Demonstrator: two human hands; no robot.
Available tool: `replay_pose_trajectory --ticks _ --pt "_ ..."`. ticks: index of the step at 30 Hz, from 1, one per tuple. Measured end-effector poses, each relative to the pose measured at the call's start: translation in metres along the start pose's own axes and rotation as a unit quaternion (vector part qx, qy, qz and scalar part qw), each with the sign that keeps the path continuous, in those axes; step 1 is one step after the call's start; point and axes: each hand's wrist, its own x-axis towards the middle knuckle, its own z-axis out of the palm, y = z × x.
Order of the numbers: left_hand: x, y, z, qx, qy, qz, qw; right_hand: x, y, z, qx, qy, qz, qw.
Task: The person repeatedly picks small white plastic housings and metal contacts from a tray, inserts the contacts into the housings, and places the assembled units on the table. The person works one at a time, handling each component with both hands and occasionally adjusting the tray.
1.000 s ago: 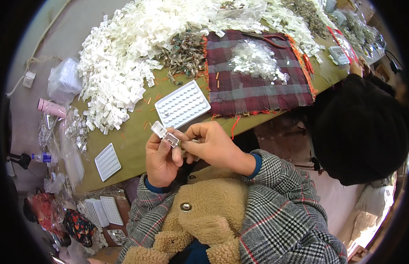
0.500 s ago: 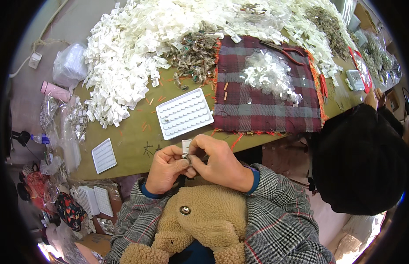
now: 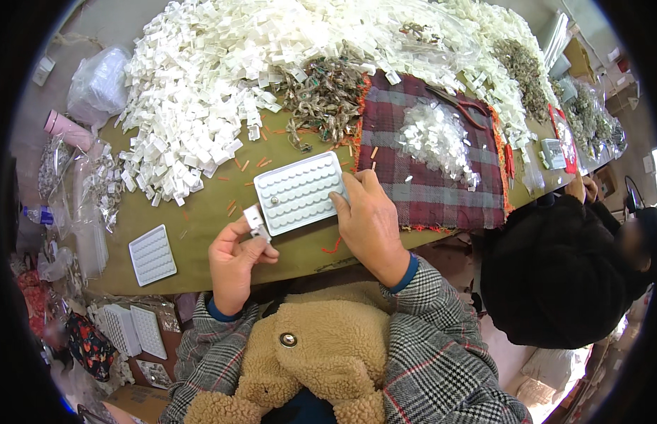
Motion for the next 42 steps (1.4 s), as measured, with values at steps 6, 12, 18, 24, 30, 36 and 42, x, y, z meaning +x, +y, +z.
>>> replay_pose_trajectory --ticks 6,12,18,24,30,36,42 --pt "-0.001 0.000 0.016 0.059 -0.020 0.055 0.997 -0.003 0.007 0.003 0.062 0.036 0.019 0.997" --pt "0.006 0.009 0.025 0.098 -0.026 0.087 0.991 -0.003 0.020 0.013 0.415 -0.012 0.079 0.906" --pt "0.024 0.018 0.024 0.052 -0.038 0.063 0.996 0.006 0.039 0.024 0.365 0.048 0.038 0.929" --pt "0.016 0.015 0.016 0.009 0.031 0.110 0.993 0.010 0.051 0.018 0.357 0.109 0.035 0.927" --pt "-0.012 -0.005 0.007 -0.048 0.090 0.198 0.975 0.002 0.036 -0.011 0.420 0.160 0.088 0.889" --pt "-0.022 -0.048 0.006 0.052 0.104 0.198 0.973 -0.016 -0.015 -0.036 0.551 0.065 0.110 0.824" --pt "0.002 -0.098 0.001 -0.448 -0.177 0.069 0.873 -0.032 -0.092 -0.004 0.379 -0.342 0.205 0.835"
